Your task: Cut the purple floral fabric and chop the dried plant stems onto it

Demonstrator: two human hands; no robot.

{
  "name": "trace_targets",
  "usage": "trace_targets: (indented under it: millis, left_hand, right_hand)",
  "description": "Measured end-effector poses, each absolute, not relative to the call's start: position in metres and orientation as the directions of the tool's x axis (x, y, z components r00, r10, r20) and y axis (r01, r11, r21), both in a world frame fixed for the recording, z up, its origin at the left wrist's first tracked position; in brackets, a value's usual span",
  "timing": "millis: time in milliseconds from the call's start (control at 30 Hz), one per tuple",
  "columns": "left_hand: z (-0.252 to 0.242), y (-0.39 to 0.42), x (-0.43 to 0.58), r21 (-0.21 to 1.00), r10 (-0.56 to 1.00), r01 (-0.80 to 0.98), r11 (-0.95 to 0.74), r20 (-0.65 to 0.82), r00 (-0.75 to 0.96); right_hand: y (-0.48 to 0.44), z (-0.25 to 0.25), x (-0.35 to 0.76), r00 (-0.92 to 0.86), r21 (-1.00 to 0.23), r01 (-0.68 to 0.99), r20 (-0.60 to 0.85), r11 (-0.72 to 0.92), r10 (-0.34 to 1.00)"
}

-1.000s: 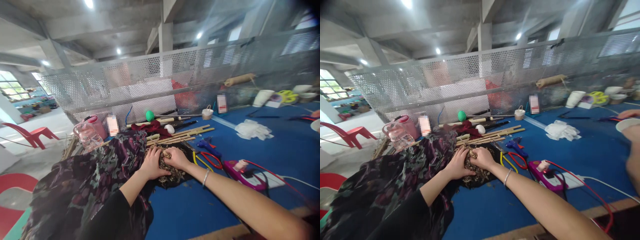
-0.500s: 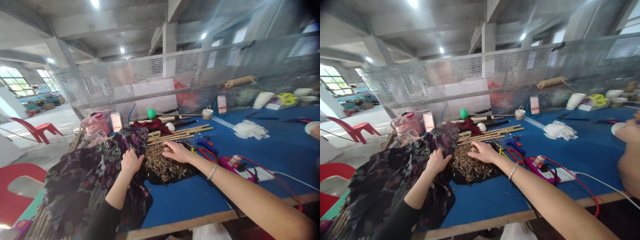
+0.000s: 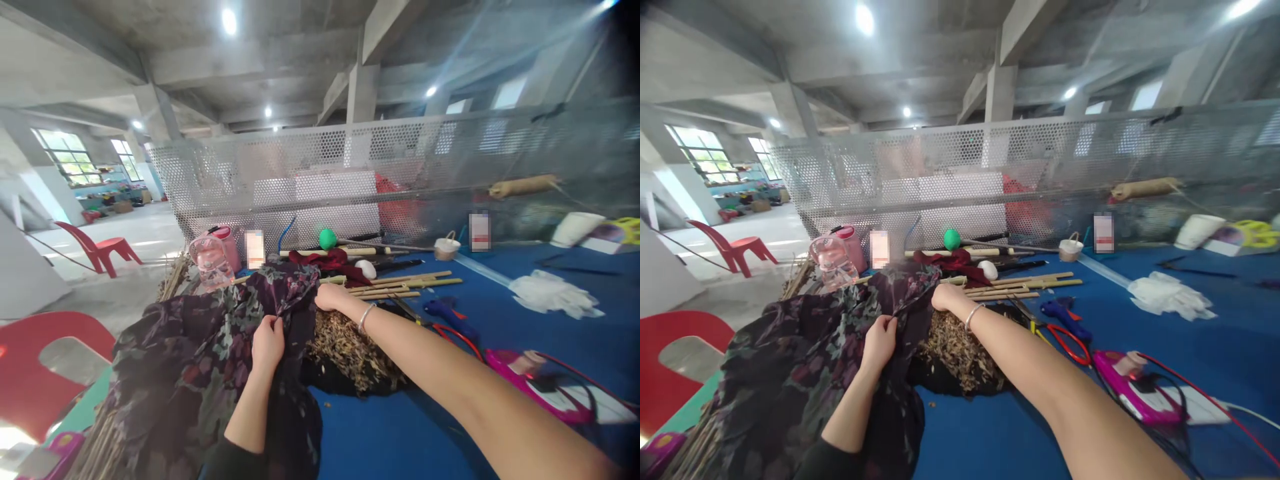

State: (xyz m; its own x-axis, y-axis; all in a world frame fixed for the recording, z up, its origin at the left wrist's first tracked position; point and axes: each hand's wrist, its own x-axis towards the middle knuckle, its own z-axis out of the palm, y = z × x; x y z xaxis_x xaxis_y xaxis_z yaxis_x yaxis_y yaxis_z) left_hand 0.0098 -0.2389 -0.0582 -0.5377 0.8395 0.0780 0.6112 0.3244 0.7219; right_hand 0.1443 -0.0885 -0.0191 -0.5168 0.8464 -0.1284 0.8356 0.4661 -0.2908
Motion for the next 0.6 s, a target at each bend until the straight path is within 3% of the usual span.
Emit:
trace_targets:
  millis: [167,333,500,600]
  left_hand:
    - [-0.055,-0.240,0.022,0.683,0.918,0.699,0.210,0.108,-0.381]
    - [-0.043,-0.234,0.028,0.684,0.907,0.652,0.325,-0.030,-0.421]
    - [-0.037,-0.219,0.033,0.631,0.878,0.665,0.400,-0.056,-0.476]
    - [-0.046,-0.212,0.029,0.670,0.836,0.602,0.433,-0.049,-0.546]
  right_hand:
    - [-0.074,-0.025,0.137,-0.408,-0.351,0.884,-0.261,0.308,0.875]
    - [-0.073,-0.013,0.129,-0.475,-0.525,0.805,-0.289,0.277,0.831]
    - [-0.081,0.002,0.107,-0.620,-0.714,0.627,-0.215,0.312,0.754]
    - [-0.088,0.001,0.101,-0.699,-0.743,0.537,-0.127,0.399,0.704]
